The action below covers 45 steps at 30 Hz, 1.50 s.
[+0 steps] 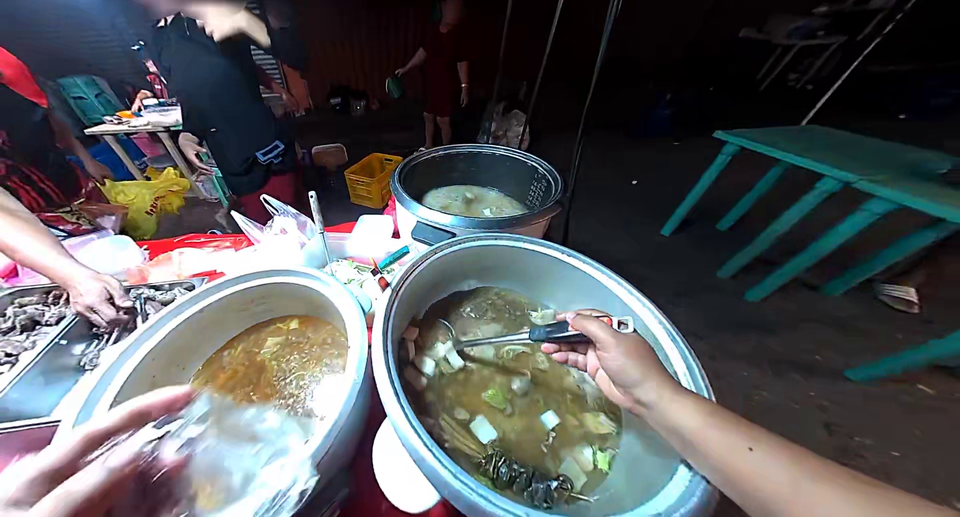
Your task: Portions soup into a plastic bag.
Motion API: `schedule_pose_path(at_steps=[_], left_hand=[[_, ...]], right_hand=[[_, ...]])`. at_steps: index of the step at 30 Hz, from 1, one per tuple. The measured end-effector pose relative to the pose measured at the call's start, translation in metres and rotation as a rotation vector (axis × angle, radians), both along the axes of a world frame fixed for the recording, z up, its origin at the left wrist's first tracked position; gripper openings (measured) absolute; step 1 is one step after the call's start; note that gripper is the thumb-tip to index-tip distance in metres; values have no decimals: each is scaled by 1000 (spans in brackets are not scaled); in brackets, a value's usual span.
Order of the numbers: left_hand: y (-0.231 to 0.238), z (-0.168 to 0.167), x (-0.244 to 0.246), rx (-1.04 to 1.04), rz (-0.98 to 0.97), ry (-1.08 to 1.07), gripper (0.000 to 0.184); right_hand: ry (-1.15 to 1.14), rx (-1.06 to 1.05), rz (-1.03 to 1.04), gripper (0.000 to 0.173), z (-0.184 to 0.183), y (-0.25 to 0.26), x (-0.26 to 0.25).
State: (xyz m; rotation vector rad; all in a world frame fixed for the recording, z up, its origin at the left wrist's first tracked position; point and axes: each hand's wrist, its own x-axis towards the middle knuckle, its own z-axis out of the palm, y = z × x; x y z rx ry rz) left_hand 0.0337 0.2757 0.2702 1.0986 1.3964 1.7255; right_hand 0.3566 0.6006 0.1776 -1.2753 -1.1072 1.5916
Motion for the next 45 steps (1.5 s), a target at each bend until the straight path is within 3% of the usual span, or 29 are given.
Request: schedule_pose_path(at_steps=[5, 10, 13, 18, 21, 26, 28, 31, 33, 36, 39, 45], left_hand=[[88, 8, 27, 98, -70, -217, 35], [153, -4, 56, 35, -72, -223, 52], [178, -19, 62, -52, -74, -123, 62], [213, -50, 64, -368, -114, 14, 67], [230, -68, 70, -437, -161, -55, 75], [250, -71, 105, -341, -215, -230, 83], [257, -70, 119, -247, -203, -266, 84], [262, -68, 127, -134, -170, -315, 82], [261, -69, 124, -56, -100, -377, 75], [257, -63, 110, -21, 61, -514, 61], [249, -57, 96, 18, 68, -560, 61], [240, -16, 84, 138, -103, -422, 56]], right_hand=[[18, -170, -109, 27, 2, -13, 9], [47, -127, -196, 29, 12, -26, 32], [61, -31, -246, 28, 27, -30, 50], [74, 225, -299, 25, 70, -31, 76], [62, 359, -303, 26, 101, -29, 86], [34, 619, -168, 22, 137, -36, 77], [-104, 953, 24, 13, 132, -48, 72], [-392, 1602, 418, 20, 120, -73, 66], [-497, 1803, 562, 24, 115, -86, 67], [-439, 1775, 440, 23, 111, -85, 86], [-459, 1729, 244, 20, 98, -65, 102], [-759, 1692, 452, 24, 16, -4, 118]])
